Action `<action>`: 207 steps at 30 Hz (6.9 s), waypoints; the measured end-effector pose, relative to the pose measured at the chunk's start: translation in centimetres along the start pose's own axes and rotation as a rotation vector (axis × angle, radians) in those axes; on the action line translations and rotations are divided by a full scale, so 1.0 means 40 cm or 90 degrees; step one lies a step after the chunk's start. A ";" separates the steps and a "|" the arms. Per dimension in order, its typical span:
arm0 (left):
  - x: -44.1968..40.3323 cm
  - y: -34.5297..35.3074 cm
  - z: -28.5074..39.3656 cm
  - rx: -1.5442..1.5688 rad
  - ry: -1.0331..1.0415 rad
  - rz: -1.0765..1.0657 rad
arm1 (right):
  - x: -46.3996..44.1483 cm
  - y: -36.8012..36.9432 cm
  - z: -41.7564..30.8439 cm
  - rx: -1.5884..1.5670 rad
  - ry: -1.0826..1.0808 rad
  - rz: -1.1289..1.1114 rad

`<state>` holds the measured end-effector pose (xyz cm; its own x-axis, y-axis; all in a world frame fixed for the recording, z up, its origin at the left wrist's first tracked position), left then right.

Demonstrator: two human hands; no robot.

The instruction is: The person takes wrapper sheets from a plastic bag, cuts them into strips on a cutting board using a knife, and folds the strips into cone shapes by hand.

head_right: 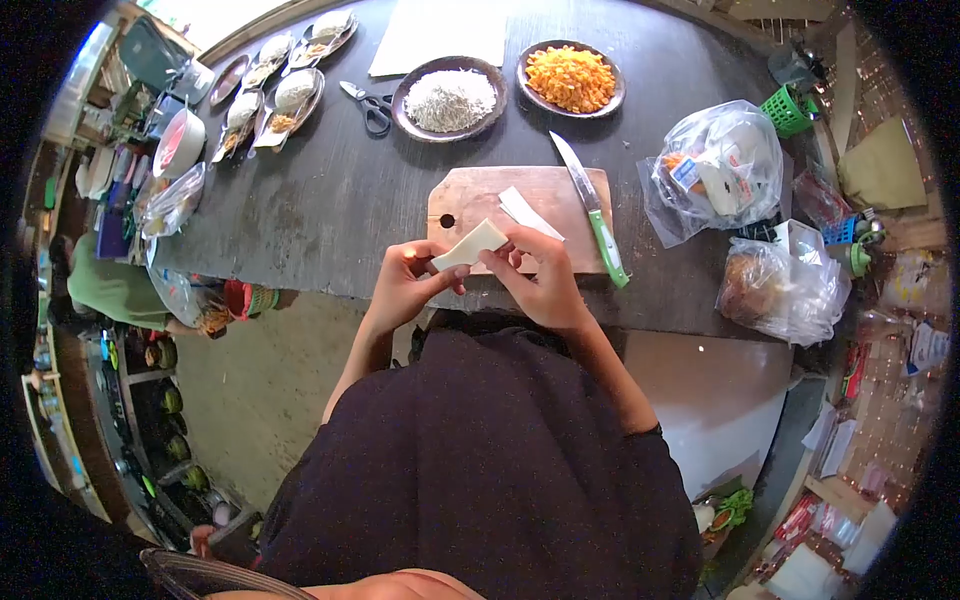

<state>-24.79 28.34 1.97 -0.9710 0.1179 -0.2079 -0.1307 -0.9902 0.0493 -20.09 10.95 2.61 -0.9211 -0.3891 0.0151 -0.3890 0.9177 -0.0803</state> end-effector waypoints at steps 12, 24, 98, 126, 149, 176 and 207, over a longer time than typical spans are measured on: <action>0.046 0.003 0.000 0.049 0.041 0.161 | 0.010 -0.053 -0.008 -0.111 0.026 -0.053; 0.079 0.000 0.015 0.074 0.148 0.271 | 0.032 -0.067 0.003 -0.184 0.026 -0.039; -0.134 0.041 -0.141 -0.733 0.430 -0.384 | 0.021 -0.012 0.123 0.576 -0.025 0.217; 0.038 0.158 -0.188 -0.757 0.274 -0.295 | 0.025 -0.215 0.153 0.740 0.173 0.408; 0.044 0.086 -0.158 -0.759 0.232 0.030 | 0.131 -0.088 0.118 0.630 -0.032 0.013; 0.037 0.085 -0.170 -0.734 0.256 0.150 | 0.126 -0.068 0.121 0.713 -0.092 0.026; 0.037 0.083 -0.169 -0.743 0.264 0.140 | 0.106 -0.071 0.089 0.677 -0.003 -0.013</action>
<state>-25.32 24.72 -4.77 -0.7866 0.1196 -0.6058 0.4851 -0.4873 -0.7261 -22.84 6.40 -0.63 -0.9137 -0.4058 0.0224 -0.1867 0.3703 -0.9100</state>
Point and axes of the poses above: each hand's wrist, its own x-axis away from the middle knuckle, its own y-axis out of the palm, z = x × y, the point moved 5 cm from there along -x, towards the middle knuckle, and after that the axes turned 15 degrees about y, right-handed, at the moved point
